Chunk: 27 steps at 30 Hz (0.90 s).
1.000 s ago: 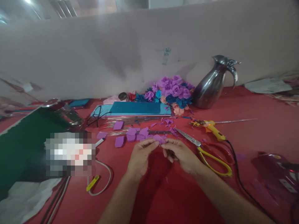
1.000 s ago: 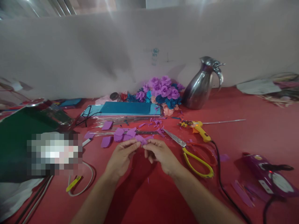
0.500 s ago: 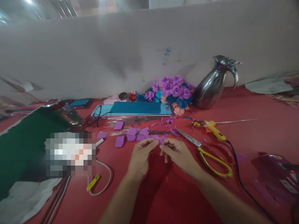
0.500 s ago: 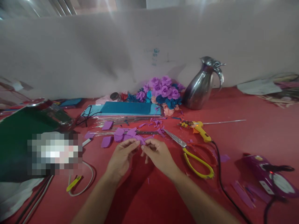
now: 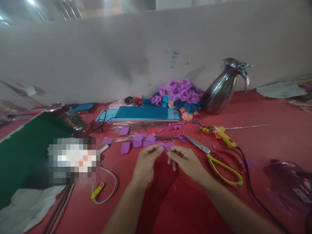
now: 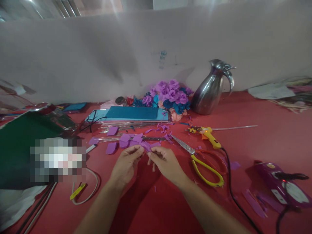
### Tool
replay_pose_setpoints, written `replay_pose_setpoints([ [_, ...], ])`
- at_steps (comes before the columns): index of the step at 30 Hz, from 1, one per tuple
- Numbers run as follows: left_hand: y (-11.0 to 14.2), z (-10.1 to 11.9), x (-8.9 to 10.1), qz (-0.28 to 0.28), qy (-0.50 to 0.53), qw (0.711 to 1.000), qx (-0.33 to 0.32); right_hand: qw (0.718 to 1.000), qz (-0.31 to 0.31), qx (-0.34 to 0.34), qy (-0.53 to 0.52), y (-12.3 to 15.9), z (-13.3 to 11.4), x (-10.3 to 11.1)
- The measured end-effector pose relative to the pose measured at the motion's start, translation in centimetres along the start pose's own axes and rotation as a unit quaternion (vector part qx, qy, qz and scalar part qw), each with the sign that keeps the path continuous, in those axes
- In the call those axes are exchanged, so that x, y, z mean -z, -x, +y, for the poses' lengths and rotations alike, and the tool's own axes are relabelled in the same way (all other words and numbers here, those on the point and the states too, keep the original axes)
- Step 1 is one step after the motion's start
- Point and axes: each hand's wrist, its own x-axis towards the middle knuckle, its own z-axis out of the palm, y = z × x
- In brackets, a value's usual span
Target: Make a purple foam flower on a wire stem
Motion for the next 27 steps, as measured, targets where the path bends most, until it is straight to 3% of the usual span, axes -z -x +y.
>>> replay_pose_setpoints([
  [18,-0.03,-0.26,-0.21,0.017,0.057,0.998,0.015,1.000,0.023,0.009,-0.003,0.11,0.18,-0.24],
  [27,-0.34,-0.26,-0.14,0.032,0.088,0.995,-0.015,1.000,0.019,0.000,0.005,0.16,0.09,-0.50],
])
